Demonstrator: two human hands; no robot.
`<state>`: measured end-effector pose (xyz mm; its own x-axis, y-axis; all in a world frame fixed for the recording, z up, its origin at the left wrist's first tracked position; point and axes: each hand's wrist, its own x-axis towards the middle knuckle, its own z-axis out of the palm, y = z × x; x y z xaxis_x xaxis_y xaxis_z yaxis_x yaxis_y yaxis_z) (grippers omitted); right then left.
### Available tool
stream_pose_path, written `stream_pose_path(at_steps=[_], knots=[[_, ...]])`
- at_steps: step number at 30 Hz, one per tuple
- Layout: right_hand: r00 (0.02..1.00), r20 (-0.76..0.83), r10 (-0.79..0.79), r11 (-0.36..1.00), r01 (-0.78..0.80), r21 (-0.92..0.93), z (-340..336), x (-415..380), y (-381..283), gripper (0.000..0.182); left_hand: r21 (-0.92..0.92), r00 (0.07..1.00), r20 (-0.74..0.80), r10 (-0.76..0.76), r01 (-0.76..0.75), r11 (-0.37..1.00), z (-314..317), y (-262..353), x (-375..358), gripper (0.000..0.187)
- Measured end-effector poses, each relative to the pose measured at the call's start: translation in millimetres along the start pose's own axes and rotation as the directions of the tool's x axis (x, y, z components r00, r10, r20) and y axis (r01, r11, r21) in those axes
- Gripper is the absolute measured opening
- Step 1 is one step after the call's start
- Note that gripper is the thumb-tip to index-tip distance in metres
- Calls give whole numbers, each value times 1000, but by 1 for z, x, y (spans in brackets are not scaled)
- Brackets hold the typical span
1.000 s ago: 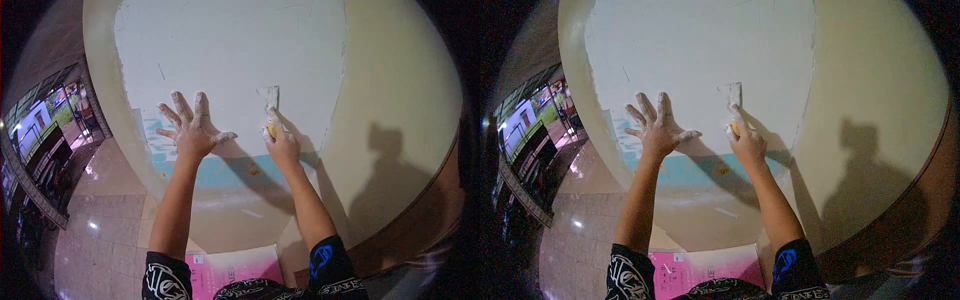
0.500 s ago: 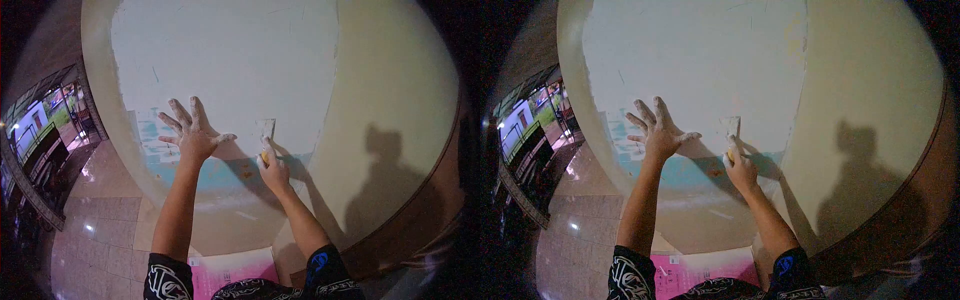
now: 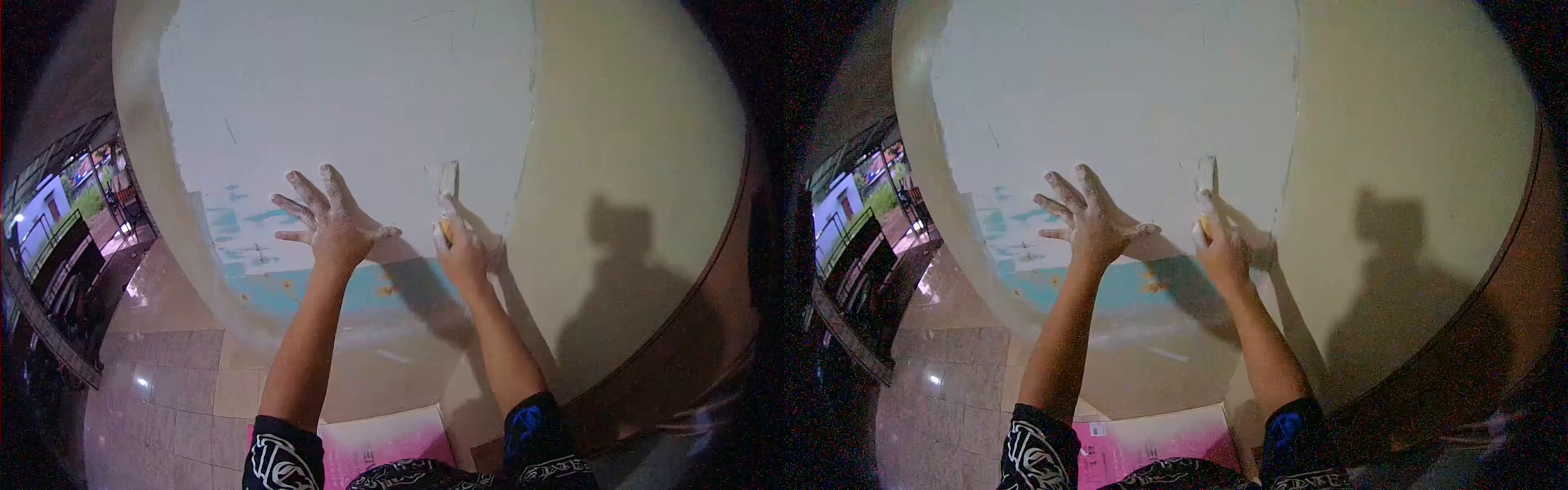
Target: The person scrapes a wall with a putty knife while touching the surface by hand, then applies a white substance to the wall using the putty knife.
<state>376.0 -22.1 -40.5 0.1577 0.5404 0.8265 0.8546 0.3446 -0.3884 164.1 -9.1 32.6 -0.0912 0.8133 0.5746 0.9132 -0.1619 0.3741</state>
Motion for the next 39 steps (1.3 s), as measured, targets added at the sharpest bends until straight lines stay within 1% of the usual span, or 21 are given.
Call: stream_pose_path(at_steps=[4,6,9,12,13,15,17,19,21,22,25,26,27,29,30,33,34,35,37,38,39], knots=[[995,63,84,989,-75,-131,-6,16,9,57,-19,1000,-14,-8,8,1000,2,0,1,163],[982,-127,-139,987,148,66,12,-25,29,58,-48,998,-55,43,-46,998,10,-9,2,163],[984,-104,-144,989,138,-54,14,-34,38,57,-22,1000,-28,11,-12,1000,6,-4,2,164],[1000,-9,18,997,-18,-70,-22,17,10,56,6,999,-42,16,-16,1000,7,-4,2,164],[995,12,99,992,-98,-75,-26,25,10,56,5,999,-40,16,-16,1000,7,-2,2,164],[991,21,133,985,-130,-114,-12,13,32,53,26,1000,-7,-1,1,1000,4,0,3,164],[985,-162,-60,997,50,-66,3,-31,50,47,18,1000,-15,-5,5,1000,0,1,0,163],[980,-157,-122,981,95,-166,-10,-37,44,44,39,999,-23,-24,25,999,-6,6,0,163],[991,-100,-92,985,76,-153,-21,-23,45,49,28,998,28,-48,47,998,-8,11,-2,160],[990,-9,139,987,-139,-81,-20,-9,46,45,41,999,-2,-33,33,999,-7,12,-3,157],[978,-104,183,976,-194,-104,-22,15,41,37,108,993,-85,80,-71,992,8,19,0,148],[977,-91,192,981,-190,28,-26,6,35,38,115,994,-47,95,-89,989,13,20,-1,147],[990,-121,66,992,-79,-103,-8,-16,63,49,117,994,-9,112,-110,987,10,23,-4,146],[982,-124,-142,971,113,-213,-21,-40,56,48,72,994,-12,107,-106,992,10,25,-4,145],[981,-128,-147,969,117,-218,-25,-32,56,48,33,995,-9,96,-96,995,11,24,-2,144],[988,-135,-77,983,52,-178,-45,3,44,50,-2,982,-82,170,-171,985,22,14,-1,143],[980,19,199,974,-196,-110,-62,24,29,48,38,954,-182,239,-236,971,37,5,2,142],[875,185,448,894,-441,-80,-72,34,21,46,35,952,-186,242,-240,970,36,2,0,142],[894,172,414,910,-411,-55,-56,13,36,55,75,936,-142,322,-314,946,29,-2,-2,137],[929,112,354,935,-348,-72,-46,-11,41,55,88,968,-22,252,-249,965,15,6,-4,136],[957,56,286,955,-280,-94,-34,-33,49,55,82,968,-26,250,-247,965,11,9,-6,136]])
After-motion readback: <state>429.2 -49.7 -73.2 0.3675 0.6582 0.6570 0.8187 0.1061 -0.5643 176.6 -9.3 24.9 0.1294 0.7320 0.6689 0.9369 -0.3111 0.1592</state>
